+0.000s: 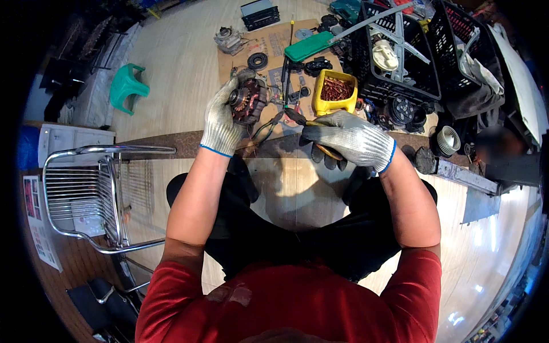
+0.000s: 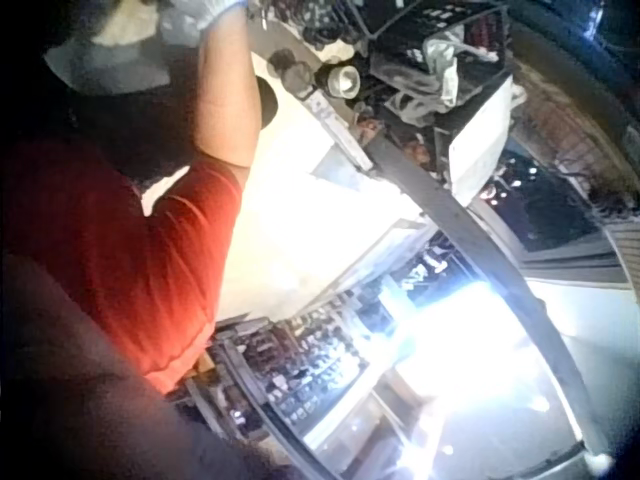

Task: The person uses pliers to disassemble and reassemble components of an alternator stator.

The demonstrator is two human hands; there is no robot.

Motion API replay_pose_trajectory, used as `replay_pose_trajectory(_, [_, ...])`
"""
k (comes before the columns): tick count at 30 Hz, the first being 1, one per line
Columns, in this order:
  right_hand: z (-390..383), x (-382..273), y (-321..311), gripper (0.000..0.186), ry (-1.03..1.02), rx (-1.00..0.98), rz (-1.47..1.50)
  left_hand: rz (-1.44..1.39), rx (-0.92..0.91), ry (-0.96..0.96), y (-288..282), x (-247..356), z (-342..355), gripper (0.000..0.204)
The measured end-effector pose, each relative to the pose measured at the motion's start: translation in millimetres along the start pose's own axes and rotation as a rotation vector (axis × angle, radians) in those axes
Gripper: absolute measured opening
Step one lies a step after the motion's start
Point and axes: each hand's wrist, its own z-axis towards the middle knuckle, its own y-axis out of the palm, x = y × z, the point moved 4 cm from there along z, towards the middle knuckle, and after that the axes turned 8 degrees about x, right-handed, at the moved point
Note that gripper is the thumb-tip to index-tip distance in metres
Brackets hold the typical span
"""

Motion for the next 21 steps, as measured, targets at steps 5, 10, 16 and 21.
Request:
replay_pose_trajectory(5, [2,2,-17,0.037,0.004,0.101,-0.01,-0.051,-0.298,-0.134,-9,0,7,0.039])
replay_pose_trajectory(10, [-8,-9,-38,0.038,0.074,0.168,-0.035,0.188,-0.419,-0.096,3,-1,-11,0.038])
replay_pose_trajectory(16, [-11,-3,-51,0.036,-0.036,0.223,-0.242,0.719,-0.389,0.074,6,5,-10,0.033])
replay_pose_trajectory(21, [-9,12,-70,0.033,-0.813,0.308,-0.703,0.787,-0.372,0.08,13,7,-5,0.029])
